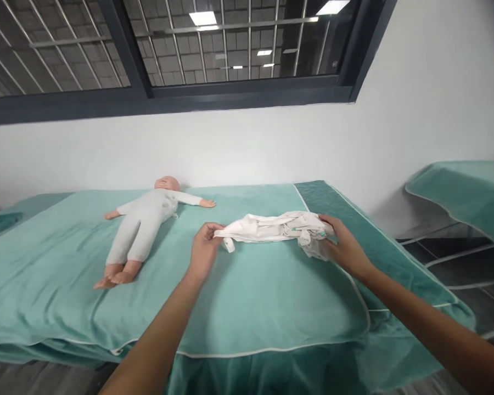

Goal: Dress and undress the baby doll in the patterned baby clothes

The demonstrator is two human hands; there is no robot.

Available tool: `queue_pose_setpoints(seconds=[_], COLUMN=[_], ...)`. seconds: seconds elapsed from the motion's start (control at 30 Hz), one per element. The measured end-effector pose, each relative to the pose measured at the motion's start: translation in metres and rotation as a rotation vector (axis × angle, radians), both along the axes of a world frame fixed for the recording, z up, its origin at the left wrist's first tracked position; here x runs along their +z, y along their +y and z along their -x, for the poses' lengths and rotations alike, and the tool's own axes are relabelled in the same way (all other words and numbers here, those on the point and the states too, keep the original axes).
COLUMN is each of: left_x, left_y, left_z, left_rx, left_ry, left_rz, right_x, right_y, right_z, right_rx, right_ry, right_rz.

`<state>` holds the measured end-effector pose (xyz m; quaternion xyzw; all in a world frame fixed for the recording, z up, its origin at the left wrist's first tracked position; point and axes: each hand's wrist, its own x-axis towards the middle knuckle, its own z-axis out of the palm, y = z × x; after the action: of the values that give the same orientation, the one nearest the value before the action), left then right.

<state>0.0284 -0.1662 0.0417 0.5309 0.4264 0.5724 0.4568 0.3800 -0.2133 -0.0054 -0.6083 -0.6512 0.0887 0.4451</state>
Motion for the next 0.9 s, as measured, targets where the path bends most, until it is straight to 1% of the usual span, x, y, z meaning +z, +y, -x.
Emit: queue_pose_setpoints(seconds=[0.1,0.2,0.3,0.37,0.43,0.53,0.6,0.7,0.73,0.8,0.9], left_x=[0.004,0.003,-0.003,-0.007,-0.011,-0.012,-0.012,-0.01,-0.009,-0.009,-0.006], left_y=[0.016,0.034,0.044,0.046,0.05,0.064,0.077,0.097,0.103,0.11,0.107], left_z=[0.036,0.062,0.069,0.061,0.045,0.017,0.0,-0.02,-0.024,-0.03,-0.032], left_rx=[0.129,0.277,0.436,0.464,0.39,0.214,0.1,-0.07,-0.117,-0.175,-0.199], left_ry=[-0.006,0.072,0.251,0.403,0.563,0.794,0.95,1.202,1.26,1.31,1.31], left_rz=[-0.052,-0.056,-0.084,-0.137,-0.198,-0.291,-0.275,-0.175,-0.15,-0.126,-0.151], right_x=[0.0,-0.005,-0.019,-0.03,-0.039,-0.044,-0.044,-0.042,-0.041,-0.039,-0.027], right_y=[0.006,0.015,0.024,0.029,0.032,0.033,0.032,0.03,0.028,0.024,0.016], right_z=[0.017,0.036,0.055,0.066,0.073,0.077,0.076,0.075,0.076,0.077,0.082], right_rx=[0.04,0.103,0.131,0.119,0.088,0.063,0.066,0.055,0.041,0.001,-0.02], right_ry=[0.096,0.148,0.254,0.292,0.271,0.23,0.234,0.248,0.237,0.162,-0.073], right_rz=[0.02,0.034,0.063,0.087,0.103,0.089,0.08,0.062,0.032,-0.075,-0.22])
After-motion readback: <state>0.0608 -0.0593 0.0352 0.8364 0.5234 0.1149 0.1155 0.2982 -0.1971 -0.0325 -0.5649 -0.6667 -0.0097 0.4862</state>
